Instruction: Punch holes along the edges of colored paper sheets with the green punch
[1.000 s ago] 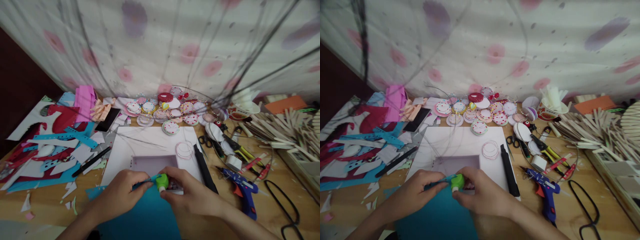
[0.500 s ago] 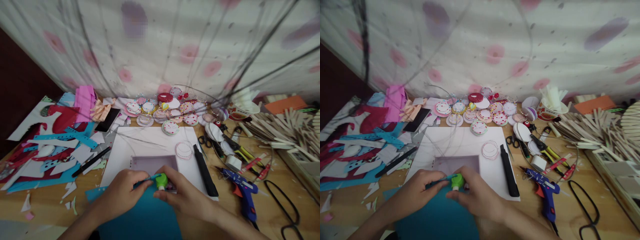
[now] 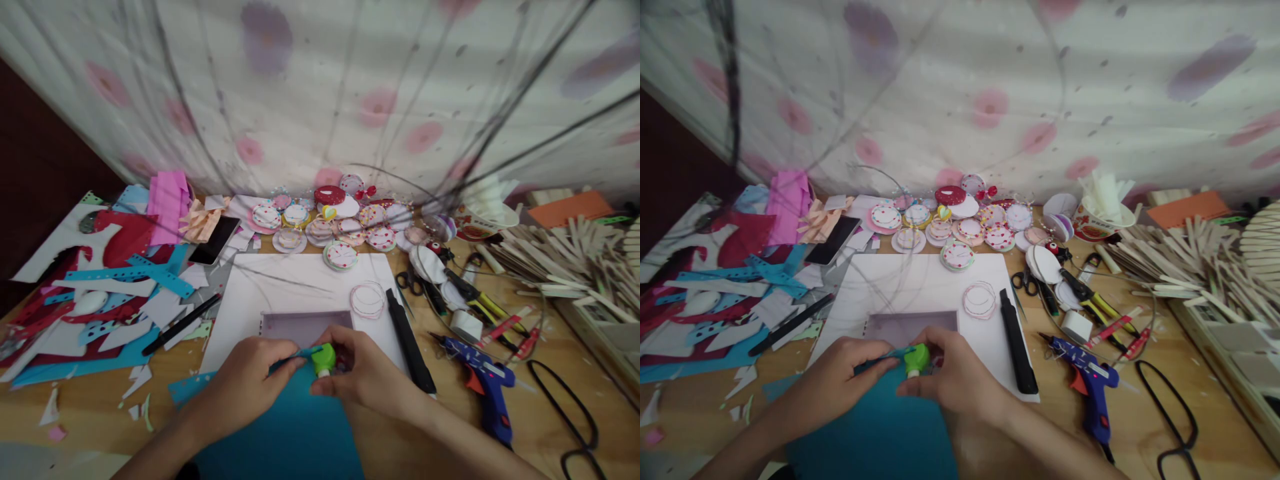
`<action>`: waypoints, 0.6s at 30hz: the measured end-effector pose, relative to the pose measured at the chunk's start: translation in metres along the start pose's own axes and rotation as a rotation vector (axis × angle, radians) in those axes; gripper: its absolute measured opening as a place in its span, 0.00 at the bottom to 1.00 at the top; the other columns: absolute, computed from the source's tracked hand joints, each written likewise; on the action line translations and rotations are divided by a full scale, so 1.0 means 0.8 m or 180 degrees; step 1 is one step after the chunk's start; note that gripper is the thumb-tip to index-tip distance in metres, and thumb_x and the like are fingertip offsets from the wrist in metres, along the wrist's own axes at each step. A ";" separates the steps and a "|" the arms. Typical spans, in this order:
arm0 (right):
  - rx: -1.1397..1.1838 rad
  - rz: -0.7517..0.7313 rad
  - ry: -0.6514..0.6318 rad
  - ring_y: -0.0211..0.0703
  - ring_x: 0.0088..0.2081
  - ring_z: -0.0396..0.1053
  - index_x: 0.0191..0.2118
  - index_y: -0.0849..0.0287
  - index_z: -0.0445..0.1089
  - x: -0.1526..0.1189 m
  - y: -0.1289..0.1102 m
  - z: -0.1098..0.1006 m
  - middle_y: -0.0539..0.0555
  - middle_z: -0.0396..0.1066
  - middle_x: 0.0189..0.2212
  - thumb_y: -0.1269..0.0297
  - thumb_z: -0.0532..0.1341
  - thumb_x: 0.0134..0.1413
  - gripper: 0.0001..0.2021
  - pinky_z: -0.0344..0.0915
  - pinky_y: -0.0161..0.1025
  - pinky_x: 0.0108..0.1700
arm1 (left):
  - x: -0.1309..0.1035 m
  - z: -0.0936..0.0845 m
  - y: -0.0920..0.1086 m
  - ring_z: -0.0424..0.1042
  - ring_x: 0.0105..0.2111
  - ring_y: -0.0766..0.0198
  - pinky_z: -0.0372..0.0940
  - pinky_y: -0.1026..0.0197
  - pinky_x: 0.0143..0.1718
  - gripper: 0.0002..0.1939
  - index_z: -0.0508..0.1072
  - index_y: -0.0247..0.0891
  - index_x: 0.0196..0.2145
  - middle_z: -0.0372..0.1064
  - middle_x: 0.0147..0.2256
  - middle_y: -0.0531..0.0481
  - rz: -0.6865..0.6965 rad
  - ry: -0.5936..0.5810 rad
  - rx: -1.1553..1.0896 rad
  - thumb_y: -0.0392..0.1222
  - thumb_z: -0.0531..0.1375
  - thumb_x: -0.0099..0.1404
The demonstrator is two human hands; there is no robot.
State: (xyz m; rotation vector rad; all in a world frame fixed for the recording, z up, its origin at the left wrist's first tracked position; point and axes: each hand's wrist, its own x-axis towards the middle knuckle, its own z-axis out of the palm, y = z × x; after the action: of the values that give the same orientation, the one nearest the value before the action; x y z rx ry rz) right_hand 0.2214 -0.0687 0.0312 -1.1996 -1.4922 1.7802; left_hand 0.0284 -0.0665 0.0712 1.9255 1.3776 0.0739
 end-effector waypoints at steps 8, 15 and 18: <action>0.0078 0.0002 0.0053 0.34 0.25 0.56 0.29 0.61 0.67 0.004 0.000 0.001 0.45 0.62 0.22 0.59 0.72 0.38 0.16 0.53 0.31 0.26 | -0.006 -0.003 -0.002 0.72 0.40 0.56 0.62 0.61 0.40 0.12 0.74 0.41 0.42 0.75 0.39 0.49 -0.0099 -0.0031 -0.0023 0.44 0.56 0.63; 0.0036 -0.0139 0.0162 0.34 0.24 0.55 0.30 0.60 0.68 0.004 0.001 0.004 0.44 0.61 0.22 0.68 0.69 0.39 0.11 0.52 0.31 0.25 | 0.004 -0.003 0.011 0.68 0.51 0.47 0.61 0.51 0.51 0.36 0.68 0.44 0.55 0.71 0.52 0.45 -0.0019 -0.0139 -0.0215 0.54 0.68 0.49; 0.0073 -0.0131 0.0189 0.33 0.24 0.55 0.30 0.61 0.68 0.006 0.006 0.004 0.44 0.62 0.22 0.70 0.67 0.40 0.08 0.52 0.31 0.25 | 0.012 0.005 0.016 0.71 0.47 0.49 0.62 0.54 0.50 0.25 0.74 0.41 0.49 0.75 0.46 0.46 0.0117 -0.0044 -0.0233 0.51 0.67 0.54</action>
State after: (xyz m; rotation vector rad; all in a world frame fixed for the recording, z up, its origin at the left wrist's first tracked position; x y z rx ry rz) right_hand 0.2174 -0.0678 0.0252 -1.1916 -1.4489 1.7154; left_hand 0.0442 -0.0622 0.0728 1.8875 1.3129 0.1271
